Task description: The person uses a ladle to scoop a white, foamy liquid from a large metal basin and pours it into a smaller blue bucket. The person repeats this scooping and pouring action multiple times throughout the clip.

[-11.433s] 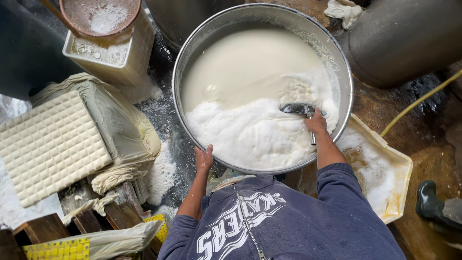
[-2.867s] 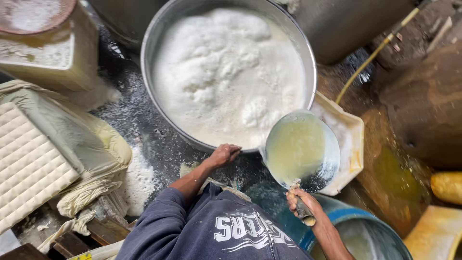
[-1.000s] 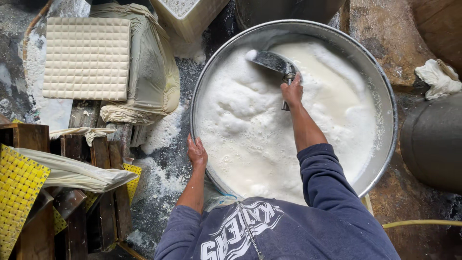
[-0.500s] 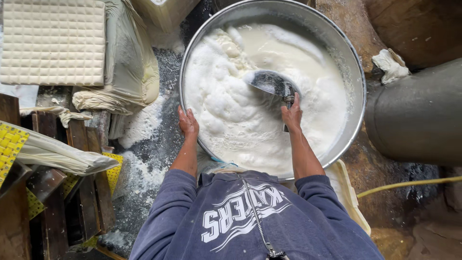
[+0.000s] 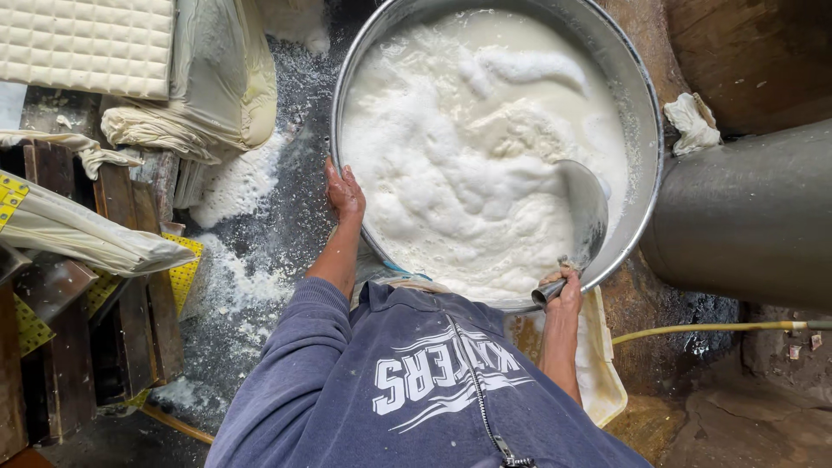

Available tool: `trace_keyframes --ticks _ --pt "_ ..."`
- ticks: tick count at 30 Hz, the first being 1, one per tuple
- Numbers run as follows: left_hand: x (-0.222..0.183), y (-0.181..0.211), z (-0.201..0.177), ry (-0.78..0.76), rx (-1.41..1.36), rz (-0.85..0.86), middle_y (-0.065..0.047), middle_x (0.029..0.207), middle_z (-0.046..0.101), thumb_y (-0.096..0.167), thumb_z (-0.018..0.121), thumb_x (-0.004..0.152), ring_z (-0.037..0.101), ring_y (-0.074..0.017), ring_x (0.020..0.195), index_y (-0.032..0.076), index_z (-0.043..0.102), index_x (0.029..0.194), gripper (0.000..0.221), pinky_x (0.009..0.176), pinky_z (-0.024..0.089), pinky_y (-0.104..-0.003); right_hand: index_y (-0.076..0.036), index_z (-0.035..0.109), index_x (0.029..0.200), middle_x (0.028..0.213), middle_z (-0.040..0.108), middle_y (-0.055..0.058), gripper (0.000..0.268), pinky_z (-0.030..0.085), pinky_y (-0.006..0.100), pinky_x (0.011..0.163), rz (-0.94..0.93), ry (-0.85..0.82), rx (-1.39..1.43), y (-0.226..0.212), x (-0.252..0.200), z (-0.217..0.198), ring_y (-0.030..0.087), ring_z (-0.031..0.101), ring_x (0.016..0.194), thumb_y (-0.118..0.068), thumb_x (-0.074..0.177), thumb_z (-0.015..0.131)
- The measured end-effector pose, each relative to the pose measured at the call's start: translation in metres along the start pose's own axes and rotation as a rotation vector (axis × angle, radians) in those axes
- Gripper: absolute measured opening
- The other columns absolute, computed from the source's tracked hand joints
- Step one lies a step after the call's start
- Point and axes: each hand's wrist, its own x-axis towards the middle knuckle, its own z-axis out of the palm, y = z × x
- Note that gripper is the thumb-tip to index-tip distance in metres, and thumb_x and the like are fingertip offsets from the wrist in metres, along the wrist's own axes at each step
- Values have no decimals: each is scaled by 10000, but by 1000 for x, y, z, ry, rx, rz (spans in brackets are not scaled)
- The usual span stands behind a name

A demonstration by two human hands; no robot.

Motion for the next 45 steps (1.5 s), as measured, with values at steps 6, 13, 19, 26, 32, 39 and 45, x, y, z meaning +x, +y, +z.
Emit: trace_keyframes --ticks 6,13,19,26,32,39,45 --pt "0 18 -9 -153 -27 -267 -239 1164 705 186 507 1062 719 -377 997 83 385 1518 483 861 552 -448 -115 528 804 613 524 40 128 517 349 536 134 -199 151 14 40 53 185 516 542 -144 919 577" --pt "-2 27 -15 -201 -6 -377 -210 1127 726 181 518 1059 719 -321 945 111 435 1497 451 827 546 -432 -108 563 839 637 542 18 86 529 325 558 282 -335 195 25 98 162 161 545 572 -118 919 592" --pt "-5 31 -16 -51 -19 -191 -249 1173 695 141 554 1059 709 -319 962 62 433 1500 464 848 559 -399 -116 552 817 607 531 28 83 528 334 519 349 -395 -2 37 147 270 176 535 536 -132 888 590" --pt "-8 36 -24 -168 69 -343 -250 1143 715 188 528 1060 727 -369 996 87 417 1525 489 841 554 -425 -54 571 1150 721 597 68 288 550 366 483 -74 -329 -668 67 143 365 173 594 572 -58 867 618" --pt "-4 9 -9 -74 -267 -472 -209 1172 726 204 533 1089 721 -301 1024 107 442 1557 487 889 566 -391 -14 337 1526 1014 666 142 765 577 378 581 -619 -695 -1008 103 116 347 211 658 714 -101 854 692" --pt "-2 16 -13 -186 56 -353 -191 1133 708 213 514 1063 719 -275 924 136 406 1521 476 766 590 -403 -162 271 1626 1153 718 208 936 547 441 845 -706 -482 -1525 79 82 280 340 688 815 -172 766 643" --pt "2 24 -15 -144 -3 -218 -217 1145 725 208 494 1082 739 -331 946 116 410 1517 452 813 586 -441 -101 340 1589 1081 728 180 860 553 402 794 -822 -397 -1411 38 66 206 290 692 859 -204 794 653"
